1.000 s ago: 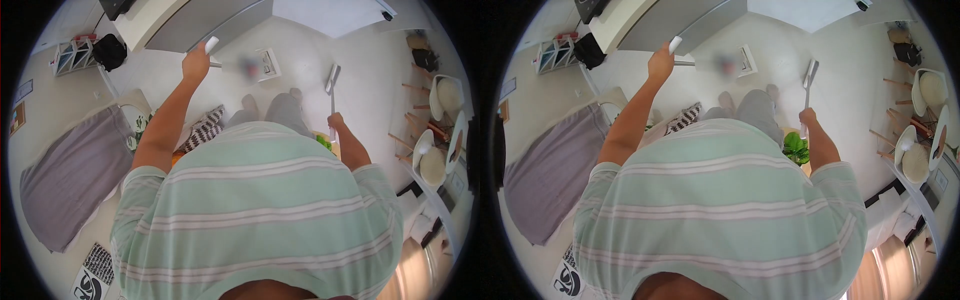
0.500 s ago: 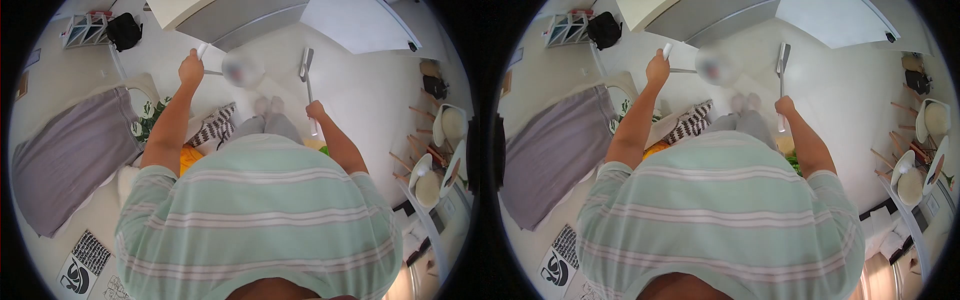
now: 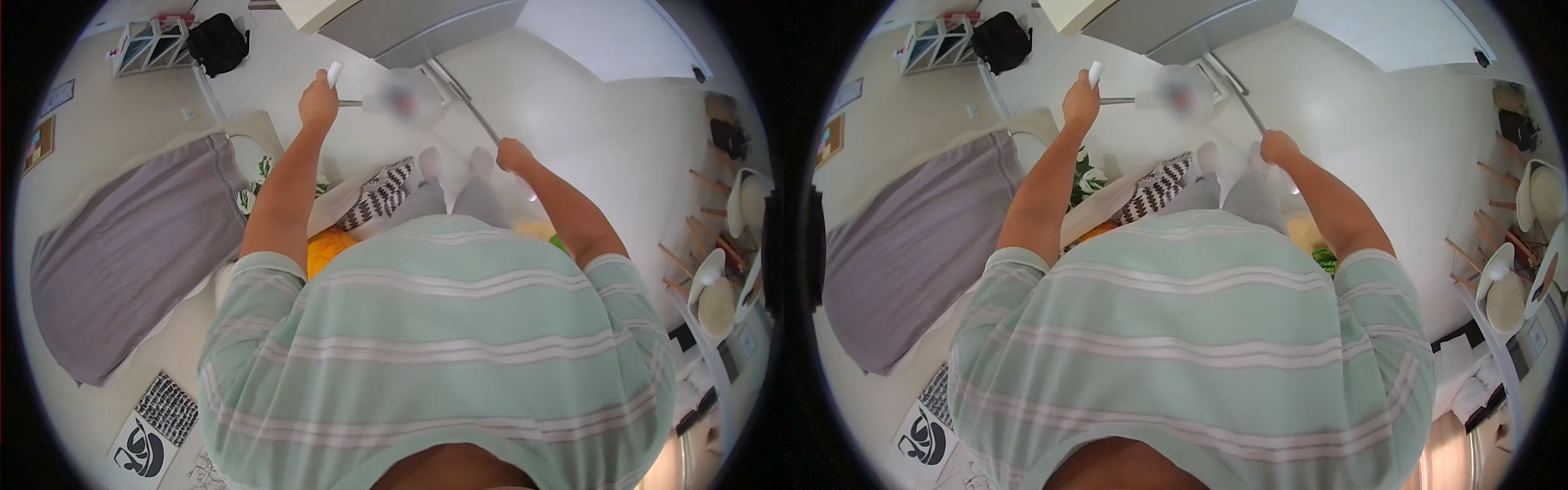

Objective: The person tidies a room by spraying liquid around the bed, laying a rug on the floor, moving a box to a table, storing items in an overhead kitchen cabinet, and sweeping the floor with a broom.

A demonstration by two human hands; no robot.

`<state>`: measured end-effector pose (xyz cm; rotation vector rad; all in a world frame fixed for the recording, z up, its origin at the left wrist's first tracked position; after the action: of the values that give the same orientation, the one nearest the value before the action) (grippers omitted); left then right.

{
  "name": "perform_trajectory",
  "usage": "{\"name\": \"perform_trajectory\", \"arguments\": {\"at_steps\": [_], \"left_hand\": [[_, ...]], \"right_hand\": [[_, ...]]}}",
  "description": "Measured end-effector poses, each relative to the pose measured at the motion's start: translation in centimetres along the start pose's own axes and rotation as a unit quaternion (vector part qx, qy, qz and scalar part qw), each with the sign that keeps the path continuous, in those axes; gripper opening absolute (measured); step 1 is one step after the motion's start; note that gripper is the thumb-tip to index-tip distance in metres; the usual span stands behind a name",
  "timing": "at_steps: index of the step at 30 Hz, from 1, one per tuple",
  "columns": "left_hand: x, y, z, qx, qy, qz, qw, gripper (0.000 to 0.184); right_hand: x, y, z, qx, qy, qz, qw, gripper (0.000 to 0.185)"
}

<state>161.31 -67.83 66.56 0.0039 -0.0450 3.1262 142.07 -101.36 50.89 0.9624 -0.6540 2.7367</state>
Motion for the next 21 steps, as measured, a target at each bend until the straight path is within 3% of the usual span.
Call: {"name": "perform_trajectory", "arguments": {"at_steps": [3, 5, 8, 11, 14, 17, 21], "left_hand": [[-0.9, -0.8, -0.8, 0.07, -0.001, -0.035, 0.997, 0.038], [-1.4, -1.7, -1.0, 0.134, 0.001, -0.074, 0.988, 0.047], [-0.6, -3.1, -0.4, 0.07, 0.004, -0.096, 0.993, 0.049], [-1.1, -6.1, -3.1, 0.101, -0.132, -0.043, 0.985, 0.042], [0.0, -5.2, -3.0, 0.172, -0.205, 0.0, 0.964, 0.035], [-0.3, -5.6, -4.2, 0.142, -0.118, -0.041, 0.982, 0.029], [-0.3, -6.2, -3.9, 0.142, -0.123, -0.019, 0.982, 0.028]], "right_hand": [[1.6, -2.6, -0.2, -0.001, -0.043, -0.006, 0.999, 0.021], [1.8, -3.7, -1.2, -0.012, -0.003, 0.016, 1.0, 0.02], [3.6, -5.4, -1.8, -0.009, 0.002, 0.018, 1.0, 0.021], [4.7, -8.2, -3.2, -0.007, 0.016, 0.051, 0.999, 0.02], [6.1, -10.6, -2.7, -0.021, -0.005, 0.05, 0.999, 0.019], [8.0, -12.0, -3.3, -0.036, -0.004, 0.03, 0.999, 0.017], [9.3, -13.9, -4.2, -0.047, 0.028, 0.053, 0.997, 0.016]]}}
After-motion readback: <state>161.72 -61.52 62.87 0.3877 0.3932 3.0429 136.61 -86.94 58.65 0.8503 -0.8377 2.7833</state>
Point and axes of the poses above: each hand's wrist, its own x-axis away from the middle knuckle, its own z-axis out of the back of the hand, y = z × x, the point moved 4 cm from there along -x, towards the middle knuckle, and after that the axes turned 11 degrees about y, right-handed, at the moved point
